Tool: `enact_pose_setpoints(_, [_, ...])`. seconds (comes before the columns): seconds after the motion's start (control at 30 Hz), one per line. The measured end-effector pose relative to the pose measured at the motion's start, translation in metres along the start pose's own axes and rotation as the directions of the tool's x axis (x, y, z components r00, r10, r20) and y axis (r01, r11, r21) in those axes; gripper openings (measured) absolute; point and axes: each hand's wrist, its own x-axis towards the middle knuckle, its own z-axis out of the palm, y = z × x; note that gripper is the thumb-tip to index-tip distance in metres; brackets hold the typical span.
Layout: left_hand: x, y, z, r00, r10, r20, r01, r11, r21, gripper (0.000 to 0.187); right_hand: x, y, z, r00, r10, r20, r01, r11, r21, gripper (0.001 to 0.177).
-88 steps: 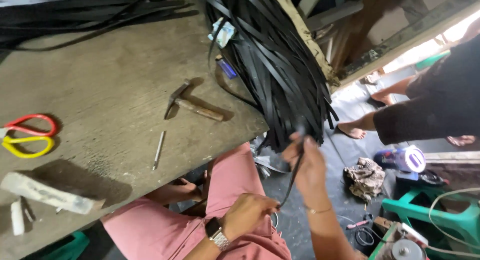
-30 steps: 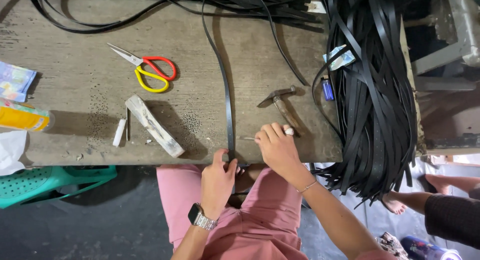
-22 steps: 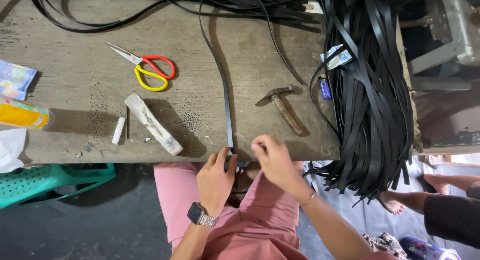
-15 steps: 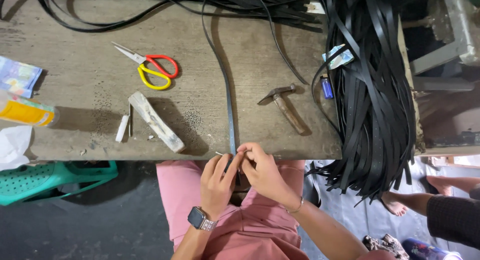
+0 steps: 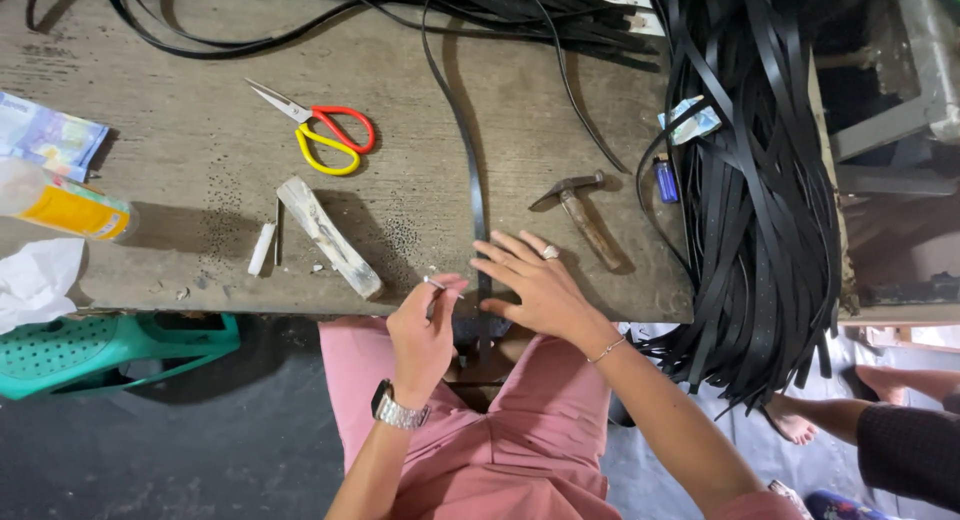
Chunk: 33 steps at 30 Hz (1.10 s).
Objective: Using a hammer and a punch tool to create holes in leather straps on a workbench.
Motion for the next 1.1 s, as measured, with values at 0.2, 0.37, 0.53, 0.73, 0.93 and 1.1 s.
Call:
enact_pose_setpoints(0.2, [0.024, -0.021, 0.020, 0.977, -0.168, 0.134, 0.195, 0.953, -0.230, 0.016, -0.006, 0.014, 0.016, 0.982, 0.188, -0.025, -0.188, 0.982, -0.001, 0.077])
enact_pose_setpoints(0.37, [0.040, -0.036, 0.032, 0.968, -0.126, 0.216, 0.190, 0.932, -0.310, 0.013, -0.003, 0.014, 0.009, 0.987, 0.145, -0.068, -0.146, 0.989, 0.004, 0.069])
enact_pose_setpoints(0.53, [0.042, -0.049, 0.033, 0.950, -0.132, 0.284, 0.219, 0.928, -0.301, 0.011, -0.005, 0.018, 0.010, 0.987, 0.163, -0.007, -0.163, 0.987, 0.008, 0.069])
enact_pose_setpoints(0.73, [0.041, -0.057, 0.034, 0.943, -0.127, 0.309, 0.228, 0.920, -0.318, 0.013, -0.002, 0.015, 0.007, 0.983, 0.182, 0.032, -0.182, 0.983, -0.012, 0.067])
enact_pose_setpoints(0.93, [0.040, -0.061, 0.036, 0.944, -0.085, 0.319, 0.187, 0.935, -0.303, 0.014, -0.002, 0.014, 0.007, 0.981, 0.190, 0.040, -0.190, 0.982, -0.013, 0.065])
enact_pose_setpoints(1.1, [0.040, -0.063, 0.036, 0.946, -0.048, 0.320, 0.141, 0.952, -0.273, 0.015, 0.000, 0.011, 0.003, 0.979, 0.196, 0.051, -0.196, 0.981, -0.007, 0.064])
